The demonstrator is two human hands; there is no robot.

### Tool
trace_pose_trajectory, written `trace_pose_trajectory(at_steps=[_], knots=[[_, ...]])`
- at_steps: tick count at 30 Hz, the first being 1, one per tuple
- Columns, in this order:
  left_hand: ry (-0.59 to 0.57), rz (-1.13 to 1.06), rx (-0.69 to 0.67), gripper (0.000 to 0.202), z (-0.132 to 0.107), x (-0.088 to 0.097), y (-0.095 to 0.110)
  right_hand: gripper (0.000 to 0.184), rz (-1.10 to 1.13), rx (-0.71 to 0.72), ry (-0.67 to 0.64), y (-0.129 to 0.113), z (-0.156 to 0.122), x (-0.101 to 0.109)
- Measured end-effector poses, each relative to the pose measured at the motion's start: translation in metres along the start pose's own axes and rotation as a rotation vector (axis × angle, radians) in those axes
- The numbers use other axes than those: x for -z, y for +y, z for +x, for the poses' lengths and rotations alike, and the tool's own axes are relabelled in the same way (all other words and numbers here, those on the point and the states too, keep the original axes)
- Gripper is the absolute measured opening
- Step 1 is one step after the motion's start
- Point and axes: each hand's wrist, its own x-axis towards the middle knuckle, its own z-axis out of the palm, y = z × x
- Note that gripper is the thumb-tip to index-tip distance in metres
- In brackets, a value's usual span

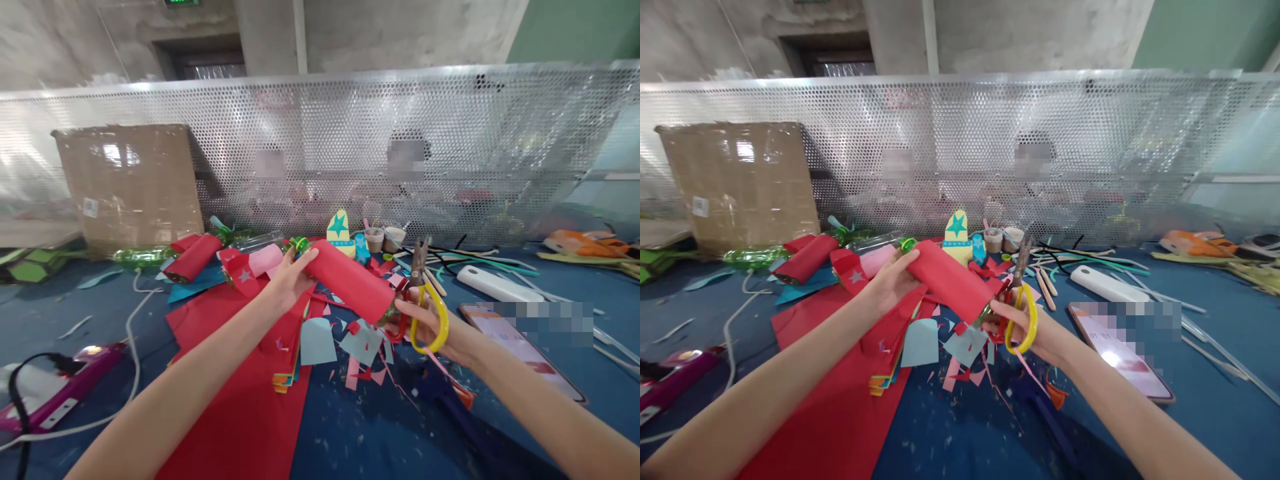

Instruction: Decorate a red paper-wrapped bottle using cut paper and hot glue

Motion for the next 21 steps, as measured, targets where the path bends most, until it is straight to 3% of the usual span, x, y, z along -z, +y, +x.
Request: trace_pose_trajectory(at_steps=[9,13,17,21], knots=[[-0.057,-0.015,-0.008,0.035,-0.002,-0.004,-0.008,0.033,-0.086,-0.006,-0.105,0.014,-0.005,-0.012],[-0.057,-0.041,0.075,0.042,-0.007,-0.008,-0.011,0.035,-0.140,0.021,-0.111,0.020,-0.004,-0.012],[-0.066,-0.011,0.214,0.043,-0.020,-0.015,-0.015,0.036,-0.252,0.104,-0.135,0.033,0.002,-0.008],[-0.074,0.023,0.144,0.039,-0.031,-0.020,-0.014,0.038,-0.422,0.203,-0.202,0.036,0.006,-0.004]])
